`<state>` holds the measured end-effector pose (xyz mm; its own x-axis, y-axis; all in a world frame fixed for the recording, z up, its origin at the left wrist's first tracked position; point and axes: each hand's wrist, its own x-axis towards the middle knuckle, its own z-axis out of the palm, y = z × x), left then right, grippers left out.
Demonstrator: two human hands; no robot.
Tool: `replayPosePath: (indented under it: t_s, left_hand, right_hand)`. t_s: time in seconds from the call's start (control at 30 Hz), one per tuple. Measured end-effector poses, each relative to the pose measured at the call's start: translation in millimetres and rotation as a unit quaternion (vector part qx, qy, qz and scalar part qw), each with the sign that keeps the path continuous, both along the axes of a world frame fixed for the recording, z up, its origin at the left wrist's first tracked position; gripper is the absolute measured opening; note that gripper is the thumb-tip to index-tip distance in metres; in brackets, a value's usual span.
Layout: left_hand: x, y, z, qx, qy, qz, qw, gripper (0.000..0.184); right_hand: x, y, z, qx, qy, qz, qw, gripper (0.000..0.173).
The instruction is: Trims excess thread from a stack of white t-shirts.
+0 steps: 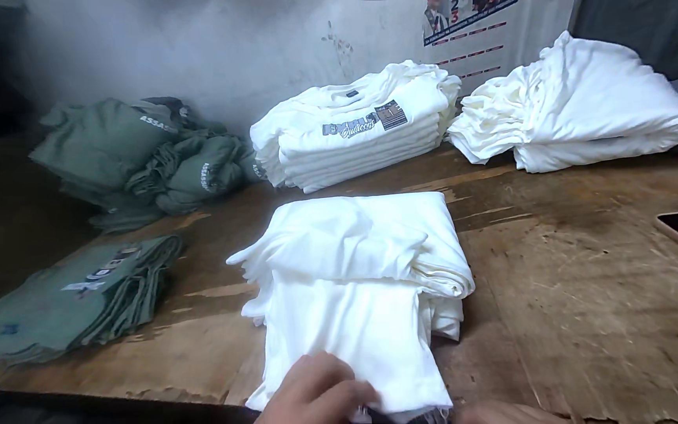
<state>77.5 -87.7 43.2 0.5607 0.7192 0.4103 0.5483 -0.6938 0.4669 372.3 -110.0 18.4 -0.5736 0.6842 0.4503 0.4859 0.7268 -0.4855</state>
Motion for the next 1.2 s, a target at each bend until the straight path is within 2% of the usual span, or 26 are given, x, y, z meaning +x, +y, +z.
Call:
replayPosePath:
  t_s: [0.03, 0.1, 0.17, 0.23, 0.27, 0.33, 0.43, 0.53, 0.67, 0.73, 0.8, 0.87, 0.97, 1.07, 1.1, 1.17, 1.2]
  left_hand:
    - [4.8, -0.9, -0.2, 0.010, -0.033, 0.022, 0.999, 0.027]
    - [20.6, -3.2, 1.5, 0.034, -0.088, 0.073, 0.993, 0.030]
    - [40.3, -3.9, 1.5, 0.049, -0.122, 0.108, 0.985, 0.030]
    - [54.2, -0.7, -4.6, 0.059, -0.129, 0.113, 0.983, 0.026]
    - [56.9, 2.2, -9.2, 0.063, -0.124, 0.109, 0.984, 0.021]
    - [54.9, 8.2, -15.3, 0.075, -0.103, 0.103, 0.987, 0.014]
    - [50.3, 5.2, -9.6, 0.070, -0.081, 0.093, 0.990, 0.015]
    - [57.4, -0.5, -2.0, 0.092, -0.047, 0.095, 0.990, 0.017]
    - [64.8, 0.1, -2.7, 0.133, -0.048, 0.118, 0.983, 0.014]
    - [59.3, -1.8, 0.8, 0.100, -0.053, 0.115, 0.987, 0.015]
    - [52.1, -4.6, 6.1, 0.035, -0.046, 0.093, 0.994, 0.024]
    - [49.3, -3.3, 5.4, 0.001, -0.061, 0.074, 0.995, 0.014]
    - [46.1, 5.8, 6.1, -0.015, -0.107, 0.064, 0.992, 0.015]
    - [45.0, 19.5, 9.7, -0.072, -0.184, 0.071, 0.978, 0.012]
    - [45.4, 25.3, 9.4, -0.090, -0.205, 0.070, 0.972, 0.011]
    - [47.2, 33.7, 10.1, -0.138, -0.233, 0.072, 0.960, 0.012]
    - [48.0, 35.7, 10.8, -0.159, -0.242, 0.073, 0.954, 0.013]
  right_hand:
    - [-1.8, -2.1, -3.6, -0.004, 0.015, -0.037, 0.999, 0.022]
    - [-13.5, -4.0, -13.1, 0.047, 0.122, -0.120, 0.984, 0.032]
    - [-29.0, -0.6, -20.7, 0.136, 0.178, -0.189, 0.956, 0.030]
    - [-39.3, 6.8, -29.2, 0.186, 0.188, -0.228, 0.937, 0.018]
    - [-41.5, 9.9, -32.7, 0.181, 0.207, -0.233, 0.933, 0.013]
    - [-42.6, 12.8, -36.5, 0.133, 0.264, -0.229, 0.927, 0.015]
    - [-45.7, 12.8, -36.5, 0.071, 0.331, -0.228, 0.913, 0.012]
    - [-51.6, 10.4, -34.9, 0.081, 0.355, -0.220, 0.905, 0.009]
    - [-49.6, 9.3, -40.0, 0.131, 0.308, -0.178, 0.925, 0.016]
    - [-44.1, 8.3, -43.9, 0.140, 0.278, -0.172, 0.935, 0.022]
    - [-43.9, 8.1, -43.9, 0.129, 0.269, -0.195, 0.934, 0.030]
    - [-51.9, 10.9, -39.2, 0.117, 0.284, -0.194, 0.932, 0.035]
    - [-70.5, 26.5, -32.1, 0.093, 0.403, -0.100, 0.905, 0.009]
    - [-79.4, 44.8, -18.2, -0.021, 0.506, -0.067, 0.860, 0.014]
    - [-77.7, 50.1, -17.6, -0.026, 0.494, -0.053, 0.867, 0.019]
    - [-71.3, 52.8, -19.9, 0.057, 0.383, -0.072, 0.919, 0.040]
    - [-67.7, 48.2, -20.5, 0.125, 0.305, -0.118, 0.937, 0.034]
